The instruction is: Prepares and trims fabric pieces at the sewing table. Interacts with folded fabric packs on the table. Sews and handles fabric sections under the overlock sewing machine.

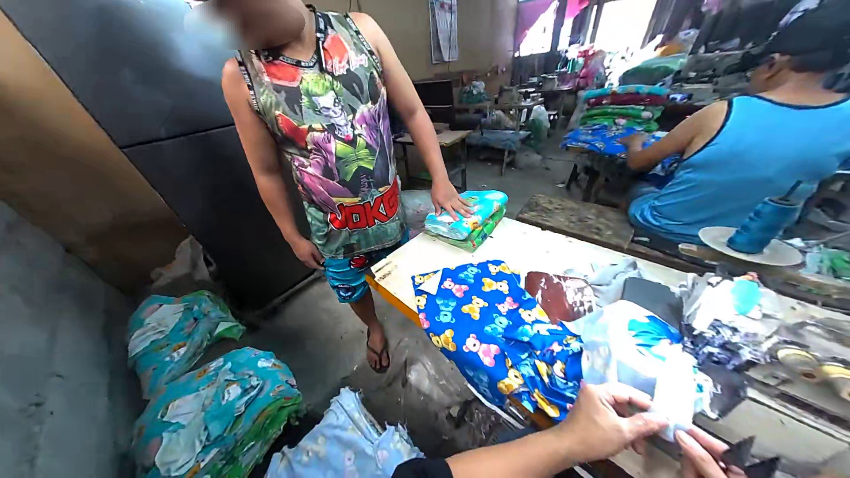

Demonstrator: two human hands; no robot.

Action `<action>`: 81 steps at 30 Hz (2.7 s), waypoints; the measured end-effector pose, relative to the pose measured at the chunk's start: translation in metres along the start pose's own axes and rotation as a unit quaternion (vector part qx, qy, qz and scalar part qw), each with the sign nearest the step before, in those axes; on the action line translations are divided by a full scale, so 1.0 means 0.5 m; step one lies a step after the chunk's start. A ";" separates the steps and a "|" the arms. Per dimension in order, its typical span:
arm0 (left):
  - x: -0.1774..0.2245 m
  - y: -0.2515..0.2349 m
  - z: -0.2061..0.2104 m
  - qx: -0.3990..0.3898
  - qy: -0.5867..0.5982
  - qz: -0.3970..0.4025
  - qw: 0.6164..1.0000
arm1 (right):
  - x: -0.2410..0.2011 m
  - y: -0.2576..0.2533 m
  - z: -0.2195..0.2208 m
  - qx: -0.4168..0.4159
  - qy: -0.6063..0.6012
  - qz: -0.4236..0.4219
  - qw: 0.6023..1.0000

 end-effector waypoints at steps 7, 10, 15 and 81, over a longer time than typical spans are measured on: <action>0.001 0.000 0.009 -0.047 -0.038 -0.038 0.997 | -0.027 0.021 -0.004 0.040 0.026 -0.031 0.998; 0.008 0.002 0.013 -0.049 0.006 -0.036 0.998 | -0.036 0.016 0.001 0.046 0.052 -0.040 0.997; 0.021 -0.001 0.004 -0.028 0.061 -0.038 0.997 | -0.022 0.000 0.015 0.007 0.115 -0.019 0.993; 0.075 0.041 0.038 -0.036 -0.370 0.291 0.882 | -0.018 0.041 -0.014 0.075 0.072 0.082 0.991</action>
Point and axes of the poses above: each hand's wrist, its own y-axis away from the middle knuckle, its own z-axis out of the palm, x = y × z, the point moved 9 cm from there along -y, towards the middle knuckle, and after that the axes turned 9 degrees about z, right-handed, at the moved point
